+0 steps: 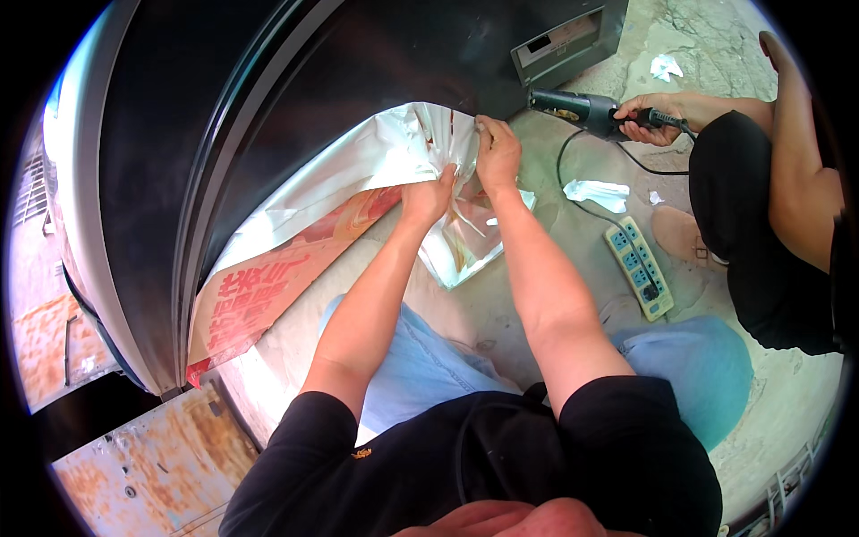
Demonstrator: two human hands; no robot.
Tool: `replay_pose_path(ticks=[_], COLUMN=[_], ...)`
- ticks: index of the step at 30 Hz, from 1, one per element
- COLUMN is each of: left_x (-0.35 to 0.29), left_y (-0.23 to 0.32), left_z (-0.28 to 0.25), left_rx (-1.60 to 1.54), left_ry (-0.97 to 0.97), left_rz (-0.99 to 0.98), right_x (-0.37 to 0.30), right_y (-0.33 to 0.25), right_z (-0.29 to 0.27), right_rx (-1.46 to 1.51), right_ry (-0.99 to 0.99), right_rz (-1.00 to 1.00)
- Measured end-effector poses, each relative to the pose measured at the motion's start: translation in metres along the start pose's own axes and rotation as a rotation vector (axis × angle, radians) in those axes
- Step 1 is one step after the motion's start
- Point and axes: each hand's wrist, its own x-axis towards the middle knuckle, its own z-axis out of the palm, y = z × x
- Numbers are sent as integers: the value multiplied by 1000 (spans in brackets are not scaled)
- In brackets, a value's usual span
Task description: The person sits on the floor and peels a large protective film or sticker off the side of a dark appliance. Another person assists by using a heat gun to warm the film, making it easier to remove. The person peels the film by hand, pulling it away from the surface.
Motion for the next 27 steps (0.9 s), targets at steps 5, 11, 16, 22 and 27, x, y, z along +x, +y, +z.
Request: replay_pose_path(ticks=[5, 11, 16, 22, 27], left_x=[3, 0, 3, 0, 1], left_y=[-16, 0, -11, -14, -14], left_z=[2, -3, 4, 17, 20], left_rx=[86, 43, 54, 9, 53], left_ry=[-24, -19, -39, -34, -26], left_rz=[61, 20, 69, 60, 97], right_x=[-1, -9, -17, -4, -12], right_y=[-4, 10, 34, 24, 39], right_z=[5, 8, 24, 25, 32], right_rx=[-4, 52, 476, 1169, 1086], right_ry=[9, 101, 51, -216, -127], right_rz=[-9, 223, 1010, 1298, 1193])
